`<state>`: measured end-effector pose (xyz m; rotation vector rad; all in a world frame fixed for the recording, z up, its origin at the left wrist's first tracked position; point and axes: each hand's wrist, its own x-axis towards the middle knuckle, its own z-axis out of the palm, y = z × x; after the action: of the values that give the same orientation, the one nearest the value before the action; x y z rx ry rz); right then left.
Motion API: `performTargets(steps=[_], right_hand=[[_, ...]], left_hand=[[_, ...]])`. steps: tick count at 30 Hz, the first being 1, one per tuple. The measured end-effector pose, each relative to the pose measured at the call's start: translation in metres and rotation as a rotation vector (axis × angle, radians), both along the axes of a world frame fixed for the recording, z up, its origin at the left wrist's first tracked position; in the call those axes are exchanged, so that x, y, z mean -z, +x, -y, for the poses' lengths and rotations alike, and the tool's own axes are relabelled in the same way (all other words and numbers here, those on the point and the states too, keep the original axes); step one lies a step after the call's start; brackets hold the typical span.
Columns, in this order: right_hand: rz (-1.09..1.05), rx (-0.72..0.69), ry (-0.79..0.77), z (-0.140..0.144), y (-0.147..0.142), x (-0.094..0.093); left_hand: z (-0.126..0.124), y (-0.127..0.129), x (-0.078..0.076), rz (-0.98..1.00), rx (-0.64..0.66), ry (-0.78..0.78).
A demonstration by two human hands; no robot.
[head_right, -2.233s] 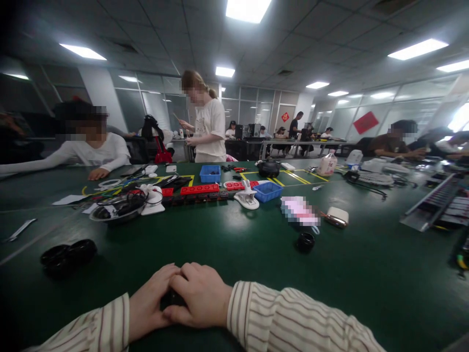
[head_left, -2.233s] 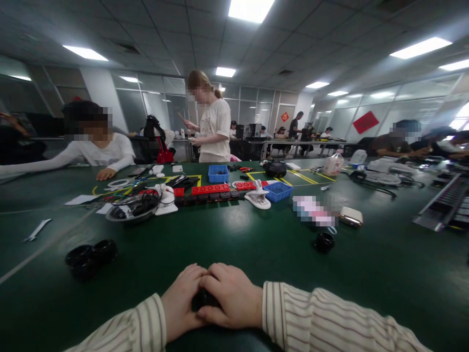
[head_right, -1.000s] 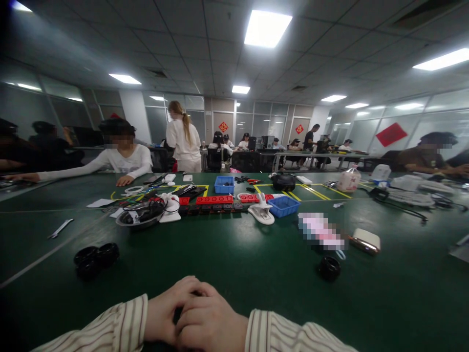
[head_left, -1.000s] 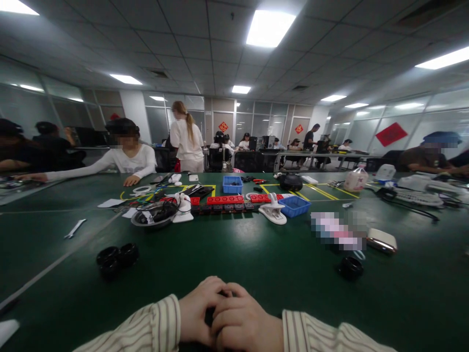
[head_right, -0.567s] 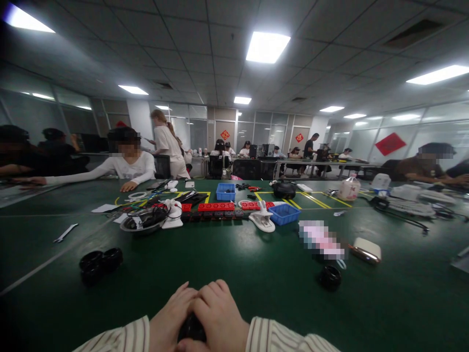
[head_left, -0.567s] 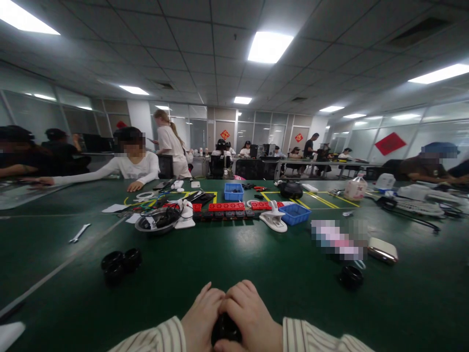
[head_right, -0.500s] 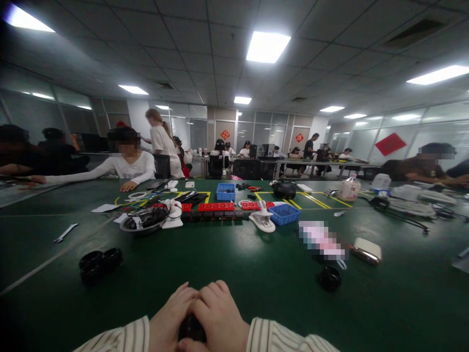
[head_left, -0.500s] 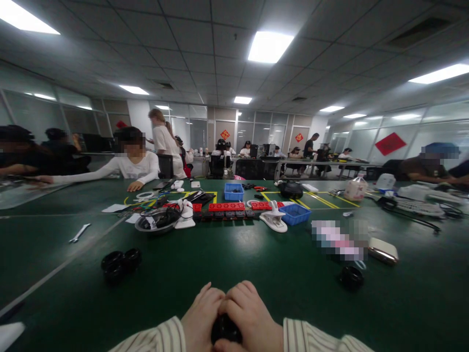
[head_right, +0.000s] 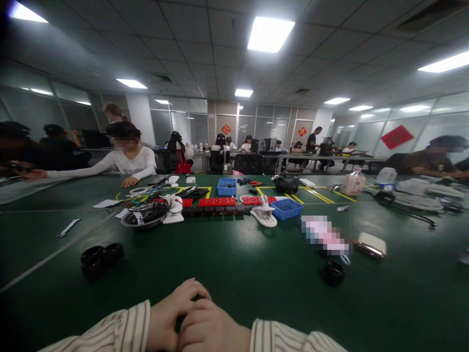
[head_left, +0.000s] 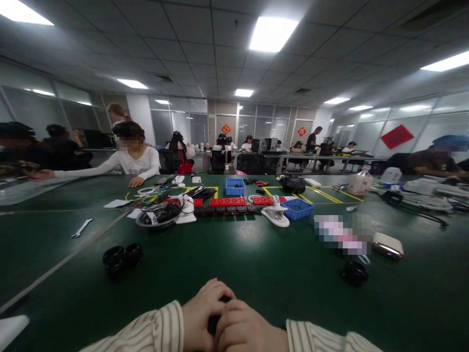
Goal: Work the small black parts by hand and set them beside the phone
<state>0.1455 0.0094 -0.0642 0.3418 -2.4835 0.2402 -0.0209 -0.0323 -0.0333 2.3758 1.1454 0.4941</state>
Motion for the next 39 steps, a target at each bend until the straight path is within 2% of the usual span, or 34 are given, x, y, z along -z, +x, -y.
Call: performTargets(steps=[2,5,8,11,14,18,22,26,29,32,35,39], right_hand=[[0.042,-0.009,0.006,0.003,0.000,0.002],[-0.007,0.038,0.001,0.009,0.002,-0.010],[-0.057,0.161,-0.084,0.015,0.007,-0.031],[0.011,0.312,-0.233,0.019,0.011,-0.044],[0.054,0.455,-0.316,0.020,0.012,-0.043],[0.124,0.544,-0.296,0.020,0.009,-0.035],[0.120,0.462,-0.268,0.018,0.011,-0.039],[0.059,0.245,-0.224,0.014,0.014,-0.045],[-0.019,0.086,-0.148,0.011,0.011,-0.040],[-0.116,-0.007,-0.066,0.009,0.005,-0.032],[-0.146,-0.022,-0.010,0.010,0.004,-0.033],[-0.070,0.092,-0.032,0.016,0.011,-0.048]], left_hand=[[0.001,0.000,-0.003,-0.011,0.000,-0.012],[0.005,0.003,-0.004,-0.006,-0.034,0.001],[0.012,0.005,-0.001,0.014,-0.091,0.034],[0.019,0.008,0.004,0.034,-0.174,0.072],[0.022,0.012,0.004,0.017,-0.244,0.086],[0.021,0.018,-0.001,-0.024,-0.265,0.055],[0.015,0.014,-0.003,0.023,-0.241,0.013],[0.007,0.005,0.001,0.063,-0.101,-0.036],[0.002,0.001,0.009,0.099,-0.044,-0.033],[-0.001,-0.001,0.016,0.118,-0.038,-0.020],[0.000,-0.002,0.016,0.101,-0.017,-0.010],[0.008,0.001,0.007,0.073,-0.038,0.015]])
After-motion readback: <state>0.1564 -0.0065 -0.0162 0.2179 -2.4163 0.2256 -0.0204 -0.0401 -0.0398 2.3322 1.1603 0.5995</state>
